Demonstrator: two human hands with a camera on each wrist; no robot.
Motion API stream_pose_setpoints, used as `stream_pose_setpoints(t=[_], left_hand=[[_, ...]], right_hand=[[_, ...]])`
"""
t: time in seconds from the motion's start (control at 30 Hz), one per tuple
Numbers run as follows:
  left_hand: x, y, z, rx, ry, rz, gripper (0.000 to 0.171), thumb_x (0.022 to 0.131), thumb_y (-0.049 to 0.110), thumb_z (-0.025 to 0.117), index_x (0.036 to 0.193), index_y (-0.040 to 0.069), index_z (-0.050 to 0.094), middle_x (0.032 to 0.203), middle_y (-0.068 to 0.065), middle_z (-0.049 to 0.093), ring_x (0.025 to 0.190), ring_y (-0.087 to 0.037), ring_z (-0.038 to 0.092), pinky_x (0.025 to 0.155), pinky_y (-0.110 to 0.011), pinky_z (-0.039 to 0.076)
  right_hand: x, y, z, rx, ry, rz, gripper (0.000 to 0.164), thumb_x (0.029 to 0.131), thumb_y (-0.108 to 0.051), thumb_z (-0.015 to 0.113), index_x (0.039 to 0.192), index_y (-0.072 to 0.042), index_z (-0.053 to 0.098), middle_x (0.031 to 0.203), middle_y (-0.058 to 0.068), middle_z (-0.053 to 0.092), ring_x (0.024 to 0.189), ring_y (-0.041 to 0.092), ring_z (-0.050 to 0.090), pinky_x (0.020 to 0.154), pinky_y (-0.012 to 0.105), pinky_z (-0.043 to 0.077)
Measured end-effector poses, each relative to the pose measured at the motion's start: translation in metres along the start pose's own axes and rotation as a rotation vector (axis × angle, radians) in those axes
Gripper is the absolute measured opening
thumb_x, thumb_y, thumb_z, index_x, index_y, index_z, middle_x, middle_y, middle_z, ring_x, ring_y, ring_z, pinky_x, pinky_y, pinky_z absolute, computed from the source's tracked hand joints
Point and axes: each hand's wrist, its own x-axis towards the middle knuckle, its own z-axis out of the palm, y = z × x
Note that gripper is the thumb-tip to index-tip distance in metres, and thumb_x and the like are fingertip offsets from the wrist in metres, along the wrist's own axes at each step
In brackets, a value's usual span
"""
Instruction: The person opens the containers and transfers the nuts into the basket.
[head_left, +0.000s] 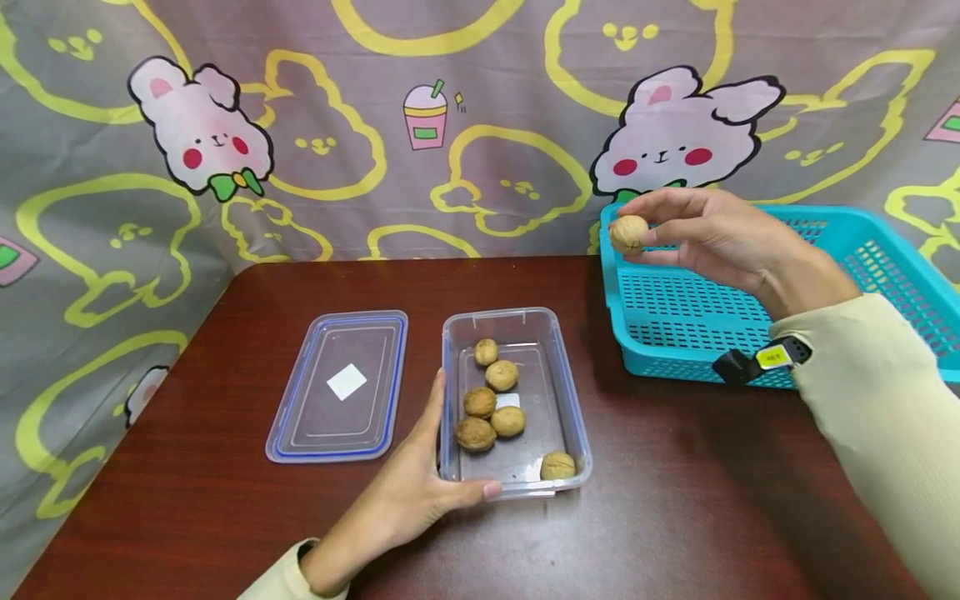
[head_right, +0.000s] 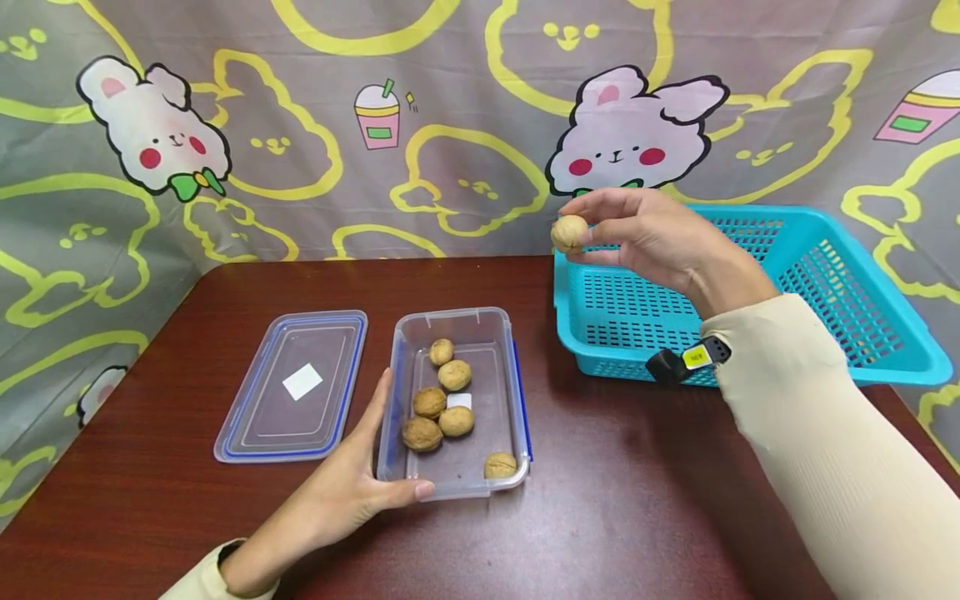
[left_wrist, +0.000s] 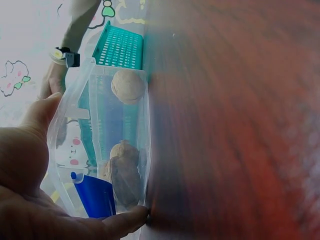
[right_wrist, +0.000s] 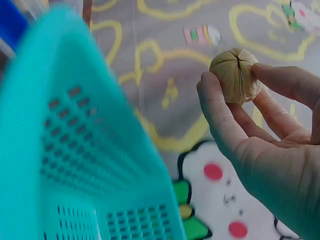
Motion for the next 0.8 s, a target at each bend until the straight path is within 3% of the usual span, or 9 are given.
stream_pose_setpoints(t=[0.2, 0.4, 0.63, 0.8], left_hand=[[-0.001, 0.000, -0.001, 0.014, 0.005, -0.002, 0.141, 0.075, 0.032, 0.096, 0.169, 0.025, -0.009, 0.176, -0.012, 0.011, 0.159, -0.036, 0.022, 0.128, -0.061, 0.017], [-0.001, -0.001, -0.001, 0.012, 0.010, -0.012, 0.141, 0.075, 0.032, 0.096, 0.169, 0.026, -0.009, 0.176, -0.013, 0.011, 0.159, -0.036, 0.022, 0.128, -0.061, 0.018], [0.001, -0.003, -0.001, 0.020, 0.008, -0.024, 0.142, 0.073, 0.032, 0.097, 0.169, 0.027, -0.008, 0.176, -0.007, 0.010, 0.160, -0.030, 0.022, 0.130, -0.055, 0.017], [0.002, -0.004, 0.000, 0.027, 0.007, -0.008, 0.141, 0.074, 0.033, 0.096, 0.169, 0.026, -0.008, 0.176, -0.010, 0.011, 0.160, -0.031, 0.022, 0.129, -0.056, 0.018]], right_hand=[[0.011, 0.008, -0.022, 0.015, 0.100, 0.040, 0.027, 0.104, -0.004, 0.059, 0.127, -0.008, 0.073, 0.125, 0.002, 0.069, 0.124, 0.020, 0.058, 0.092, 0.034, 0.062], [0.027, 0.018, -0.035, 0.043, 0.188, 0.111, 0.024, 0.103, -0.005, 0.063, 0.119, -0.014, 0.076, 0.125, -0.001, 0.066, 0.117, 0.017, 0.063, 0.087, 0.030, 0.063], [0.036, 0.030, -0.050, 0.048, 0.213, 0.172, 0.023, 0.101, -0.001, 0.065, 0.112, -0.015, 0.079, 0.126, -0.001, 0.060, 0.109, 0.014, 0.067, 0.086, 0.029, 0.063], [0.041, 0.042, -0.059, 0.004, 0.215, 0.233, 0.024, 0.101, -0.002, 0.065, 0.111, -0.019, 0.078, 0.121, -0.004, 0.062, 0.105, 0.014, 0.068, 0.088, 0.028, 0.063]])
